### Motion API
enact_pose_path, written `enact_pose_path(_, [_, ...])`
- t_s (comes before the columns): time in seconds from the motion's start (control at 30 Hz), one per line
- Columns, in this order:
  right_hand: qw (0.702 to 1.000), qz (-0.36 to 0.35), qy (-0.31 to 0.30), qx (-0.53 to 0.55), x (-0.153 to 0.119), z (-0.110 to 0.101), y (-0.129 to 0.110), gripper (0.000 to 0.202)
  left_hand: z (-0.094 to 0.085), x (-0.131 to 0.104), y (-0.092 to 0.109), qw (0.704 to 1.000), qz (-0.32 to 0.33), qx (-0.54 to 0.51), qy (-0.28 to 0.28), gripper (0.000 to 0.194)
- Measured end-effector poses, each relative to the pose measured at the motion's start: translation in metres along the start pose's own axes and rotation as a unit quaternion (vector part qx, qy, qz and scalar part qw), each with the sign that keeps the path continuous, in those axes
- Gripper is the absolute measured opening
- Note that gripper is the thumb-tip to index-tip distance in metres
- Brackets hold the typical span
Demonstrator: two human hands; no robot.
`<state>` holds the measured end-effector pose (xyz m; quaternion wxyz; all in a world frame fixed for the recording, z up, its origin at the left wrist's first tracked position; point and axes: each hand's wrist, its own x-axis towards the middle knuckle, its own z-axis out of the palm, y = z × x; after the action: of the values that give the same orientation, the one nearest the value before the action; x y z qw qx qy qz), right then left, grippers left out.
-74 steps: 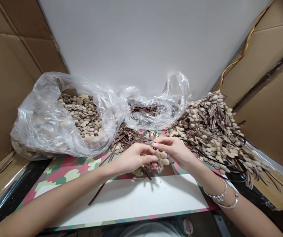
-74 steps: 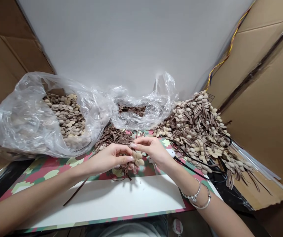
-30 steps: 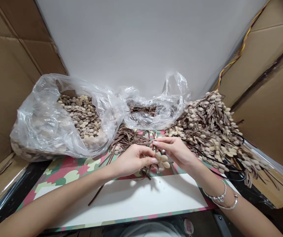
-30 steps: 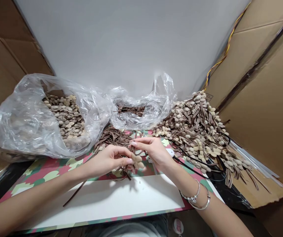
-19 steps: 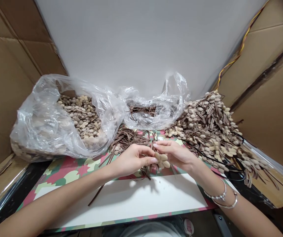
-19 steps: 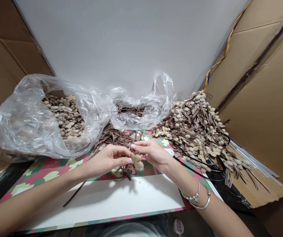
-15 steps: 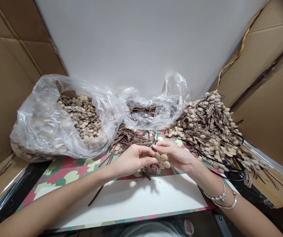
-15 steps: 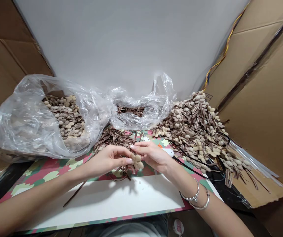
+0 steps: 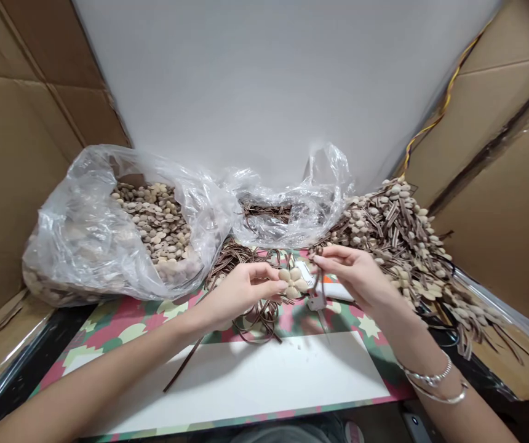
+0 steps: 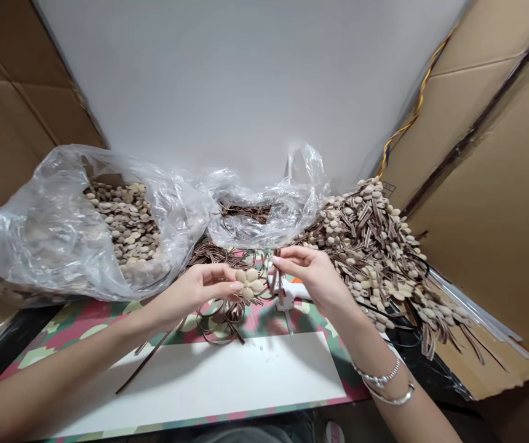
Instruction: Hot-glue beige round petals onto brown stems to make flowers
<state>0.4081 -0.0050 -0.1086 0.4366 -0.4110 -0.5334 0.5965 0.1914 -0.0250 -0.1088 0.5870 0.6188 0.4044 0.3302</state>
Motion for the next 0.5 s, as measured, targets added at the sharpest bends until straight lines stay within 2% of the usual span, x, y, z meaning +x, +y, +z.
enact_pose_path(0.1, [0.997,0.005,-0.054,-0.058,-0.009,-0.009,-0.010,0.037,-0.003,0.002,0.003,0.999,0.003,-0.007,0.037,0.017])
enact_pose_path(0.23, [0.990,0.013,-0.108,-0.089,-0.014,0.004,-0.003,0.041,-0.001,0.002,-0.002,0.996,0.033,0.058,0.060,0.016])
enact_pose_path(0.37, [0.989,0.002,-0.110,-0.101,-0.012,0.017,0.008,0.040,0.002,0.002,-0.010,0.986,0.064,0.136,0.071,0.016])
enact_pose_path(0.5, [0.989,0.005,-0.100,-0.111,-0.011,0.019,0.011,0.041,0.005,0.001,-0.011,0.984,0.076,0.146,0.069,0.016])
